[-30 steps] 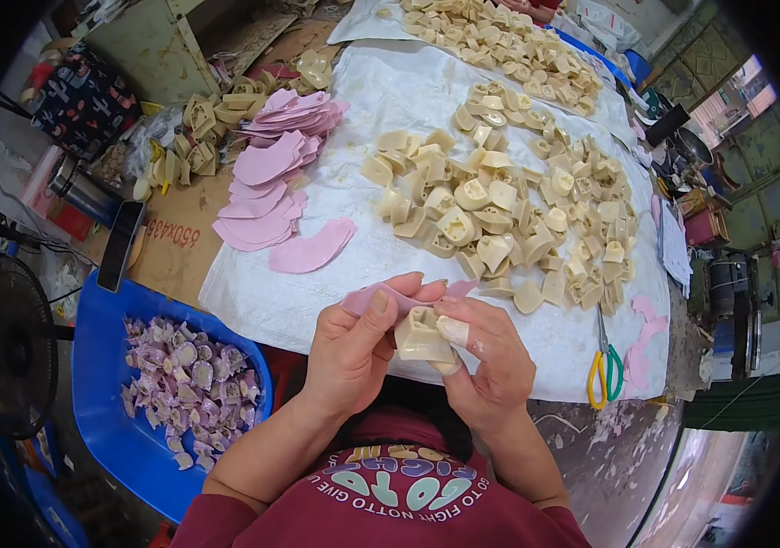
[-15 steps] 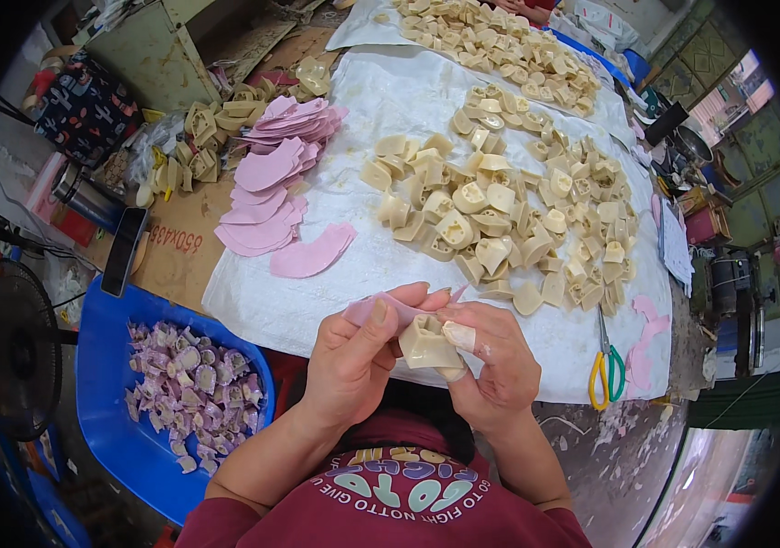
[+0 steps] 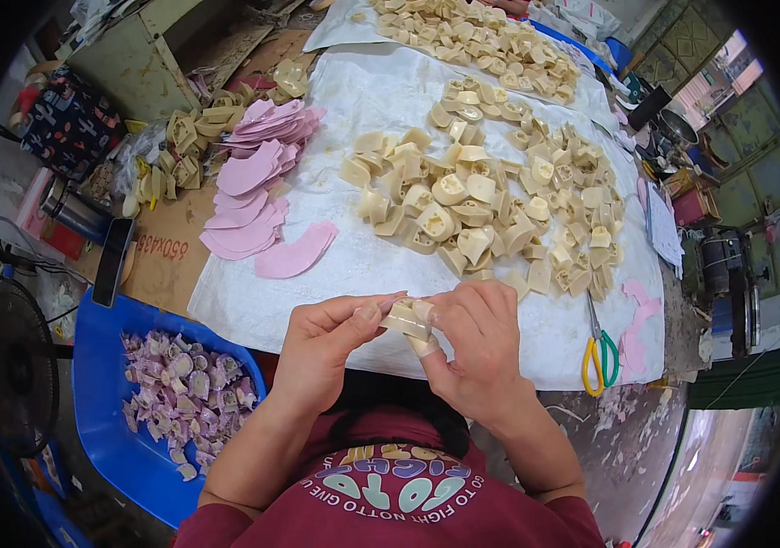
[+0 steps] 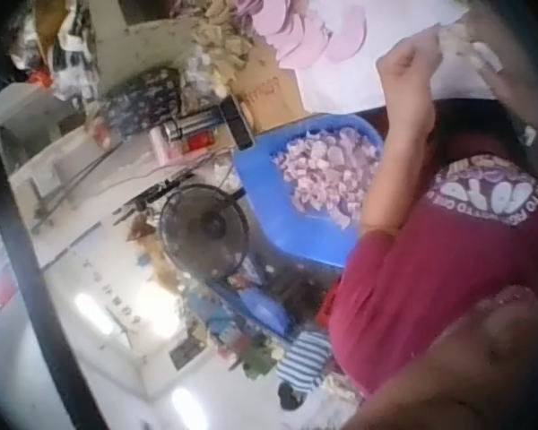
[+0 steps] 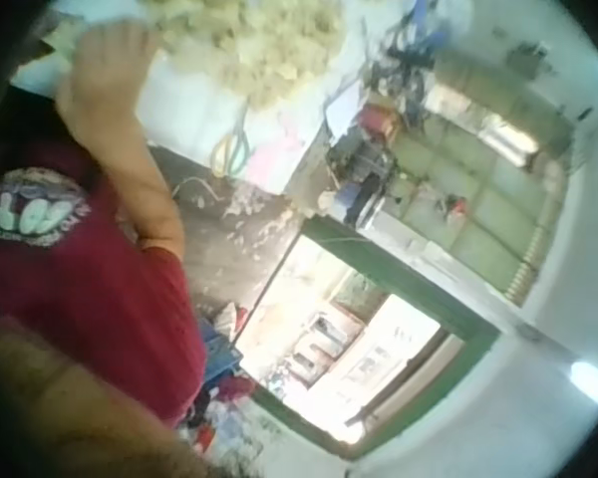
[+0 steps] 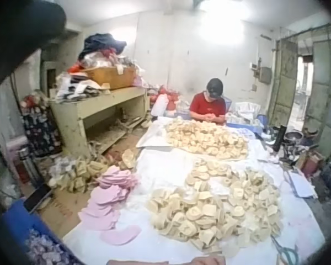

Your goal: The person wraps small, beige, heart-shaped items with pink, glittery paper. They pick up a heart-shaped item and a pink paper, wrap the paper around the item, and place the finished product into a blue bin. The process is repeated continuously throughout the video.

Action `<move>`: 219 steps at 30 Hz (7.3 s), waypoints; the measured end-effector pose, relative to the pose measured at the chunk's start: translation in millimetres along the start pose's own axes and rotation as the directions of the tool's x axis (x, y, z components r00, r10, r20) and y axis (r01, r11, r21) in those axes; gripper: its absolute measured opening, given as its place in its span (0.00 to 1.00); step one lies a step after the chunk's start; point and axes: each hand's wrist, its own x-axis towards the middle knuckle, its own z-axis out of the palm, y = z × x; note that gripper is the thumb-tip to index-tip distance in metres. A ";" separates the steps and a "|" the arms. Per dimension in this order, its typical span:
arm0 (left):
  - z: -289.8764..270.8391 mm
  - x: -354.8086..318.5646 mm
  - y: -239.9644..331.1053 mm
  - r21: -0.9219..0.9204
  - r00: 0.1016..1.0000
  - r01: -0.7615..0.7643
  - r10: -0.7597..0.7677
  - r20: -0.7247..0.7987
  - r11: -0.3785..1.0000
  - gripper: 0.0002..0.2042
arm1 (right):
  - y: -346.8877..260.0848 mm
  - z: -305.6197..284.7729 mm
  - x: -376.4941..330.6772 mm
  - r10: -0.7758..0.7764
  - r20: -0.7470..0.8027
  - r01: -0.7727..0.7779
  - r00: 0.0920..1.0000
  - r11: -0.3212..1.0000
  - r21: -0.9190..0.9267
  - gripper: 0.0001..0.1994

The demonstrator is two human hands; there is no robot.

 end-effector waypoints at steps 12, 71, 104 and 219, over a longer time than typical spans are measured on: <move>-23.6 17.7 -10.0 0.188 0.980 0.144 -0.166 0.110 0.972 0.10 | 16.4 10.8 -12.3 -0.029 0.080 0.024 0.996 0.997 0.069 0.13; 0.5 -11.0 6.8 0.512 0.466 -0.849 0.638 0.613 0.128 0.14 | -13.0 -10.5 -39.2 0.528 0.433 -0.402 0.730 -0.180 0.898 0.10; 0.0 11.9 -20.1 0.383 0.506 -0.860 0.667 0.546 0.338 0.15 | 24.0 -15.4 -26.2 0.318 0.437 -0.522 0.842 0.271 0.809 0.14; 13.7 -5.5 -24.9 -0.364 0.953 -0.017 0.125 0.276 0.931 0.51 | -10.2 24.8 -15.8 0.442 0.512 -0.446 0.737 -0.252 0.859 0.16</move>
